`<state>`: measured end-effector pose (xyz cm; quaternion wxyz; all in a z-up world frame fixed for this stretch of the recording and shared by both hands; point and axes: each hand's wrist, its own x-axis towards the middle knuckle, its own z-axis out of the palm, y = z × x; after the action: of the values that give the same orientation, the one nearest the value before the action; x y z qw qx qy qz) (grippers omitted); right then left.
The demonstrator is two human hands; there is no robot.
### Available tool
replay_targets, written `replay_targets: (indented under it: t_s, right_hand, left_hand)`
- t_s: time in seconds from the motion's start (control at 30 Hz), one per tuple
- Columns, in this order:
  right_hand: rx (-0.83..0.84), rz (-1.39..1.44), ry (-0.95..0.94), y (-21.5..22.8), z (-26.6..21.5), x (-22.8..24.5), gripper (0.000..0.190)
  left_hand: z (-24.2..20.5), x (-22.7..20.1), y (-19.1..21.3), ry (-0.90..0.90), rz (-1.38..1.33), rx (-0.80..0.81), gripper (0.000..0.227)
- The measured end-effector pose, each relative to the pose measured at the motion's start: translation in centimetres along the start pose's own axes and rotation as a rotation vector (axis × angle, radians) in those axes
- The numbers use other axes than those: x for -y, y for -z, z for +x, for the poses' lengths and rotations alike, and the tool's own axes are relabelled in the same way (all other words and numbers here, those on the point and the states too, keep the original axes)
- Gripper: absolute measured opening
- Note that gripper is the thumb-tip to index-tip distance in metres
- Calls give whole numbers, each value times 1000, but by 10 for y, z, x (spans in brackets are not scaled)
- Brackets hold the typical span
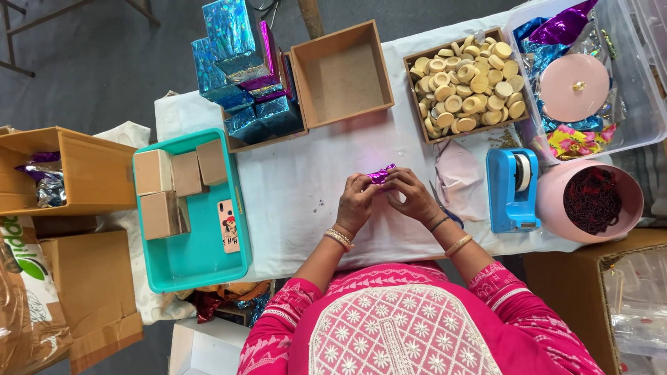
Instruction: Wrapping small gift items in decorative foil and placing them into boxes for fulfillment.
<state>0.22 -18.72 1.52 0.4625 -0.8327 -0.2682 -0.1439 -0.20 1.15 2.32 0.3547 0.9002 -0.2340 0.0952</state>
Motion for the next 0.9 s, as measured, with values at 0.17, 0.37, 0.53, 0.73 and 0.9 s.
replay_targets:
  t_s: [0.17, 0.37, 0.53, 0.73, 0.9]
  right_hand:
    - [6, -48, 60, -4, -7, -7, 27]
    - [32, -234, 177, -14, -19, -23, 30]
    - [14, -272, 205, -11, -17, -17, 26]
    - [43, -254, 112, -16, -29, -21, 18]
    - [-54, -268, 14, 11, -2, 11, 40]
  left_hand:
    - [-3, 6, -4, -11, 19, 38, 35]
    - [-7, 17, -3, -68, -16, 62, 34]
    - [11, 1, 16, -121, -18, 92, 38]
    - [-5, 34, -11, -271, 89, 146, 41]
    - [-7, 36, -17, -315, 155, 99, 38]
